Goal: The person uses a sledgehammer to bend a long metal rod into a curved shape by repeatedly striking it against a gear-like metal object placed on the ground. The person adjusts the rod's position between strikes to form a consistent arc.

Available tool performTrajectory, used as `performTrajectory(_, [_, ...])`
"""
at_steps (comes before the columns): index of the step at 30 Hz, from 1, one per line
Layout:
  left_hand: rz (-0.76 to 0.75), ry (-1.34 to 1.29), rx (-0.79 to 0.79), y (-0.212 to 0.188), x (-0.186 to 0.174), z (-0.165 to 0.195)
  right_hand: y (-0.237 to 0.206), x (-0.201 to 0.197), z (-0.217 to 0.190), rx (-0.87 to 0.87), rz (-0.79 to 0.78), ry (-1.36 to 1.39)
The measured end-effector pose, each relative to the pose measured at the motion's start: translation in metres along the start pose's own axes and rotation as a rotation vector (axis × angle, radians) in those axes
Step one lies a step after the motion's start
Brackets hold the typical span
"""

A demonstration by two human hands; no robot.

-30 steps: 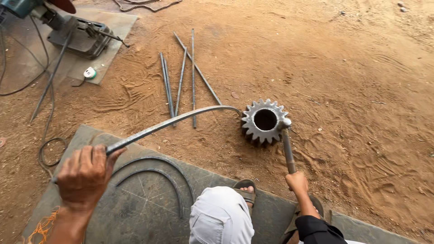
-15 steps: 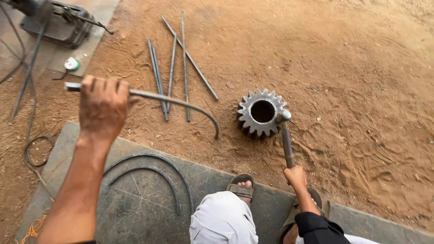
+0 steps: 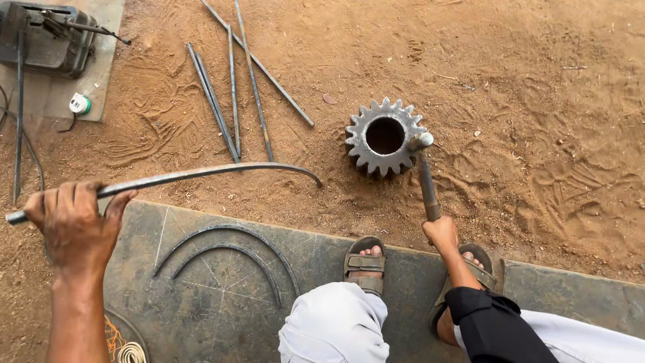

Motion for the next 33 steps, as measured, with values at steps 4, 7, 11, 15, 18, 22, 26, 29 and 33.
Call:
performTrajectory(4, [-0.015,-0.037,-0.052,-0.025,0.011,-0.003,0.0,0.001,-0.001,0.013,-0.006,0.009])
performTrajectory(7, [-0.014,-0.015,-0.063,-0.032,0.014,0.001,-0.001,0.001,-0.003,0.006,-0.011,0.019])
performTrajectory(11, [0.035,-0.053,-0.055,-0.03,0.004,0.009,-0.003,-0.001,-0.007,-0.005,-0.015,-0.005])
performTrajectory(15, [0.033,-0.035,-0.045,-0.02,-0.005,0.014,-0.006,-0.003,-0.008,-0.013,-0.032,0.046])
performTrajectory(18, [0.002,0.019,-0.035,-0.013,-0.008,0.018,-0.008,-0.002,-0.008,-0.011,-0.041,0.054])
performTrajectory(22, [0.033,-0.008,-0.04,-0.008,-0.025,0.025,-0.008,-0.002,-0.009,0.0,-0.03,0.054])
performTrajectory(26, [0.087,0.013,-0.03,0.005,-0.057,0.041,-0.007,-0.005,-0.011,-0.031,-0.021,0.019])
performTrajectory(29, [0.031,-0.225,-0.036,0.019,-0.068,0.059,-0.008,-0.007,-0.013,-0.05,-0.04,-0.012])
performTrajectory(33, [0.398,-0.263,-0.344,0.03,-0.082,0.099,-0.014,-0.015,-0.021,-0.032,-0.033,-0.06])
Point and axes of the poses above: each hand's wrist, its own y-axis towards the middle knuckle, its own x-axis out of the palm, z = x × y, the point moved 6 cm from there along y, towards the middle knuckle, and after that the axes turned 7 degrees about y, right-handed, at the moved point
